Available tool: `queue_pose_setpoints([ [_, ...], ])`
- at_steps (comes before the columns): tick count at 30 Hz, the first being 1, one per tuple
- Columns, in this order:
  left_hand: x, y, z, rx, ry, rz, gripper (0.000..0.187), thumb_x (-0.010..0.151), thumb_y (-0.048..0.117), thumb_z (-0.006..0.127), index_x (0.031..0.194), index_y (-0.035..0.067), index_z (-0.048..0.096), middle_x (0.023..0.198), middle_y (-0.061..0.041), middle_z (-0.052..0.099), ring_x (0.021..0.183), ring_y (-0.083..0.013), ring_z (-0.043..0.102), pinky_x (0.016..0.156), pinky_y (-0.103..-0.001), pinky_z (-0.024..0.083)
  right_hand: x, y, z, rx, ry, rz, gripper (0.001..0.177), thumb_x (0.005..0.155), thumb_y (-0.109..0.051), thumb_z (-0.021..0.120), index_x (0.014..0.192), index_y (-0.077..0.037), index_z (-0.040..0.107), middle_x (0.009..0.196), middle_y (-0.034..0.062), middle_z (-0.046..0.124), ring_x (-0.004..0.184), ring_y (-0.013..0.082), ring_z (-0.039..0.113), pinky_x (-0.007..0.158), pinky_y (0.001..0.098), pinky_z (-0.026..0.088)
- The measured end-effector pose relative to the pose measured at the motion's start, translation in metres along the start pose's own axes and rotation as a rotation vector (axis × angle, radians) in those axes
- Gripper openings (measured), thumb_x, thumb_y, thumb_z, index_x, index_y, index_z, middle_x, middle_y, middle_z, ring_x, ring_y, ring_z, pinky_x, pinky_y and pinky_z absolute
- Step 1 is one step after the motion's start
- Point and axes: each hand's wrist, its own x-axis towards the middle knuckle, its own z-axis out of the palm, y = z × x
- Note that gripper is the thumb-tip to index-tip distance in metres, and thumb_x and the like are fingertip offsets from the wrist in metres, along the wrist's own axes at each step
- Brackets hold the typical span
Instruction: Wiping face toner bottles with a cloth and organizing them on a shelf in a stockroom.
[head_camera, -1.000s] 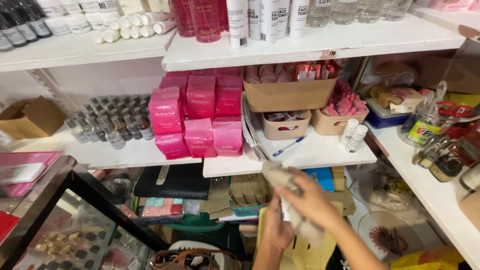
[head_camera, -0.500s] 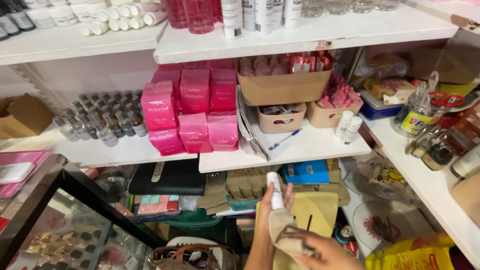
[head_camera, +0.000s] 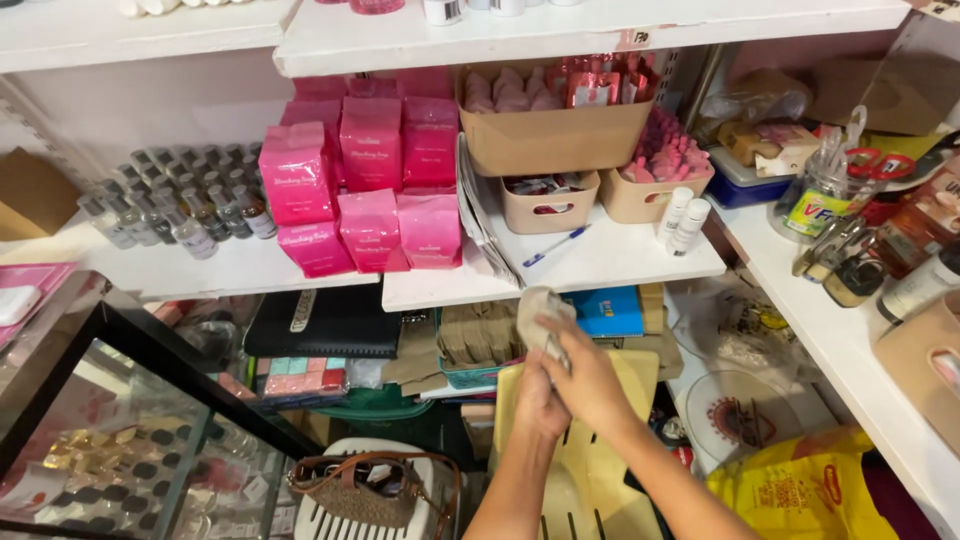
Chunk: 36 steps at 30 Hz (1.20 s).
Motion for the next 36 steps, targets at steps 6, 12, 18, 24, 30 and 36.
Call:
queue_pose_setpoints([
  [6,-0.006,0.015,-0.009,-0.124,-0.135,0.108,0.052,0.103,0.045,0.052,0.142,0.011,0.051,0.131,-0.003,0.067,0.118,-0.0194,0.064,0.096,-0.036,0.055,-0.061,-0.025,-0.023,-0.098,-0.207,0.020,0.048,0.089,-0.017,0.068,0.137,-0.019,0.064,0.154,0.0164,0.051,0.133,0.0377,0.055,0.100,0.0417,0.050],
  [12,-0.033,0.044,0.064,0.143,-0.094,0.181,0.054,0.098,0.047,0.062,0.135,0.008,0.059,0.126,-0.007,0.072,0.073,-0.0125,0.058,0.064,-0.031,0.054,-0.075,0.013,-0.086,0.229,-0.439,0.639,0.047,0.093,-0.023,0.070,0.140,-0.019,0.067,0.117,0.0077,0.080,0.099,0.0213,0.073,0.085,0.0355,0.057],
  [18,-0.049,0.064,0.184,0.689,-0.202,0.549,0.046,0.098,0.032,0.069,0.134,0.006,0.057,0.101,-0.010,0.060,0.079,-0.0130,0.057,0.067,-0.029,0.049,-0.021,-0.017,-0.149,0.440,-0.020,0.584,0.047,0.090,-0.020,0.071,0.137,-0.016,0.070,0.117,0.0072,0.078,0.095,0.0161,0.070,0.080,0.0330,0.056],
  [24,-0.055,0.095,0.305,1.122,-0.245,1.274,0.054,0.091,0.031,0.076,0.137,0.006,0.063,0.112,-0.009,0.056,0.094,-0.0185,0.062,0.082,-0.033,0.054,0.046,-0.086,-0.197,0.274,0.192,0.190,0.053,0.088,-0.015,0.070,0.141,-0.018,0.065,0.136,0.0031,0.071,0.110,0.0132,0.067,0.090,0.0291,0.054],
  [30,-0.016,0.142,0.379,1.304,-0.053,1.656,0.053,0.089,0.029,0.081,0.135,0.008,0.065,0.106,-0.011,0.062,0.098,-0.0257,0.061,0.085,-0.037,0.051,0.112,-0.145,-0.228,-0.197,0.346,-0.287,0.048,0.093,-0.016,0.073,0.140,-0.013,0.064,0.144,0.0129,0.064,0.131,0.0247,0.059,0.107,0.0354,0.045],
  [36,0.023,0.152,0.402,1.296,-0.033,1.723,0.047,0.088,0.027,0.080,0.126,0.005,0.065,0.109,-0.014,0.063,0.097,-0.0292,0.063,0.085,-0.040,0.053,0.194,-0.153,-0.222,-0.310,0.402,-0.436,0.050,0.092,-0.014,0.074,0.141,-0.015,0.064,0.150,0.0185,0.057,0.133,0.0338,0.060,0.109,0.0391,0.048],
])
